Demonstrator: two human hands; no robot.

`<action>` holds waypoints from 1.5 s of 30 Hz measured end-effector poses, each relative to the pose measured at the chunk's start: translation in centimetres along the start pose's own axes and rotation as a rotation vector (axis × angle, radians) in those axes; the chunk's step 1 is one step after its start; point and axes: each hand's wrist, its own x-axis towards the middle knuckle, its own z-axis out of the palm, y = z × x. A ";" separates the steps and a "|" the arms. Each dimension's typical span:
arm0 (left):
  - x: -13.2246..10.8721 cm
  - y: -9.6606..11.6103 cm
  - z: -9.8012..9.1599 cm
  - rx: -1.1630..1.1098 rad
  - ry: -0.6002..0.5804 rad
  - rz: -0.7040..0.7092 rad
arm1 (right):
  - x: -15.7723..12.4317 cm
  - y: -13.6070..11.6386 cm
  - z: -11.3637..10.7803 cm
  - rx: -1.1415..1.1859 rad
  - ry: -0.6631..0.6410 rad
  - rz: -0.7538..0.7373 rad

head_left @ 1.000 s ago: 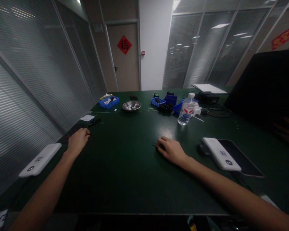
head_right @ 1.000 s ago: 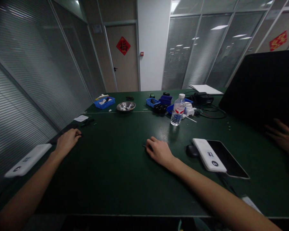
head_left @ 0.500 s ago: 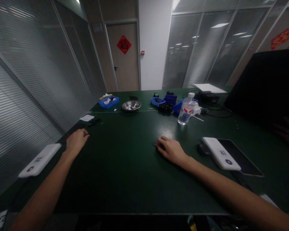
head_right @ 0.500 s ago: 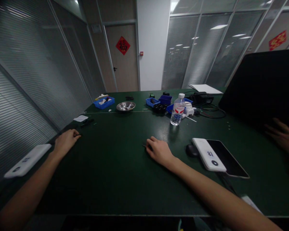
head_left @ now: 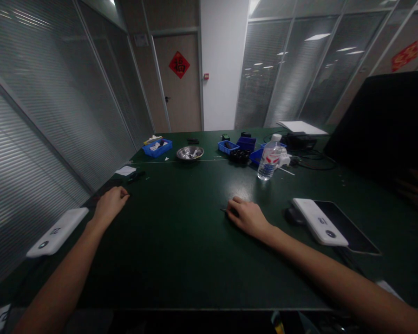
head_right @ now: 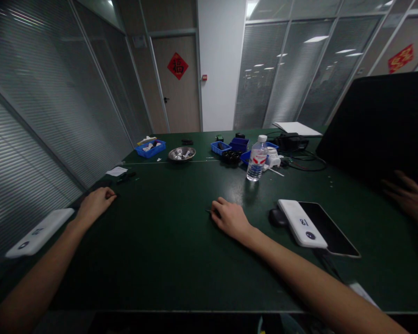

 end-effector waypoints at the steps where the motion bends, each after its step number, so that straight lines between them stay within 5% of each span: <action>1: 0.1 -0.1 0.1 -0.001 0.000 0.007 | 0.0 0.0 0.0 -0.003 -0.002 0.004; 29: 0.2 0.1 0.7 -0.030 0.027 0.151 | 0.0 -0.2 -0.3 0.010 -0.001 -0.002; 36: -0.7 3.5 0.5 -0.159 0.003 0.325 | 0.0 0.0 0.1 0.003 0.000 0.005; 45: -4.1 10.1 -0.8 -0.365 -0.187 0.540 | 0.0 0.1 0.1 -0.022 0.008 0.002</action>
